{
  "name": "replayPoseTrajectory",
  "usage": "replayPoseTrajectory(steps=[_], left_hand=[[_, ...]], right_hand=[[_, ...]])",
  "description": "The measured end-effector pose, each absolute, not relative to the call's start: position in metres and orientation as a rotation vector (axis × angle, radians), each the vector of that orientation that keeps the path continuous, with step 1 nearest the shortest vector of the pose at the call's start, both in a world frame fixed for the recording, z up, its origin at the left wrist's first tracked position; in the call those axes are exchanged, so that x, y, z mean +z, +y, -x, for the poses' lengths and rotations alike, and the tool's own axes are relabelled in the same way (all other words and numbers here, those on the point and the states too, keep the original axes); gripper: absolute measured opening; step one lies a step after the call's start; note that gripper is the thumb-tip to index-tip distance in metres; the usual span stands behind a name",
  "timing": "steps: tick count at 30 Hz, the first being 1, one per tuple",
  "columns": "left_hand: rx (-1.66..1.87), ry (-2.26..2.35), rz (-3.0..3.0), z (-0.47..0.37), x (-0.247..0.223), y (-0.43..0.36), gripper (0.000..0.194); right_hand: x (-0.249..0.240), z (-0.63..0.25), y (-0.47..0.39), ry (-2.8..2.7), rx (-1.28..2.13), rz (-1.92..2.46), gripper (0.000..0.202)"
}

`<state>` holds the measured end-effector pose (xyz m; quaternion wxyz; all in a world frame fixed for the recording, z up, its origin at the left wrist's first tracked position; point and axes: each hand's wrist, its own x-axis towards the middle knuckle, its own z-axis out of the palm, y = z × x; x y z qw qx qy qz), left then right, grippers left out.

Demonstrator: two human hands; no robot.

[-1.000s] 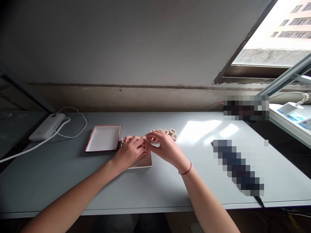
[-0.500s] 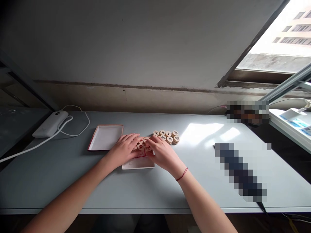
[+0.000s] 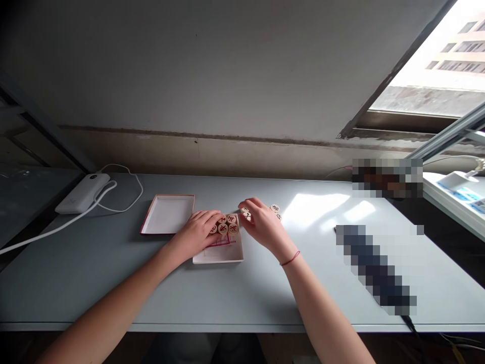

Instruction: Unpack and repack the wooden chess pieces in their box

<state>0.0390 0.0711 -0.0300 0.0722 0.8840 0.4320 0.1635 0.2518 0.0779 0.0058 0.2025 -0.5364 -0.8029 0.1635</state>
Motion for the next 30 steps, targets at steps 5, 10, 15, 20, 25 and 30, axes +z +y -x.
replayPoseTrajectory(steps=[5,10,15,20,25,30], left_hand=[[0.539,1.328,-2.714,-0.042,-0.015,0.06,0.037],[0.314,1.15,-2.791,-0.053,0.001,0.033,0.027],[0.064,1.147,-2.812,-0.058,-0.002,0.025,0.015],[0.081,1.186,-2.807,-0.053,-0.005,0.033,0.014],[0.144,1.252,-2.815,-0.049,-0.009,0.04,0.013],[0.098,1.284,-2.79,-0.047,-0.008,0.045,0.014]], right_hand=[[0.013,-0.249,0.097,-2.34,0.435,1.748,0.028],[0.014,-0.242,0.107,-2.434,0.408,1.846,0.028],[0.013,-0.245,0.111,-2.458,0.454,1.829,0.031],[0.01,-0.254,0.119,-2.475,0.499,1.851,0.035],[0.02,-0.253,0.122,-2.479,0.653,1.82,0.039],[0.029,-0.247,0.121,-2.456,0.763,1.902,0.032]])
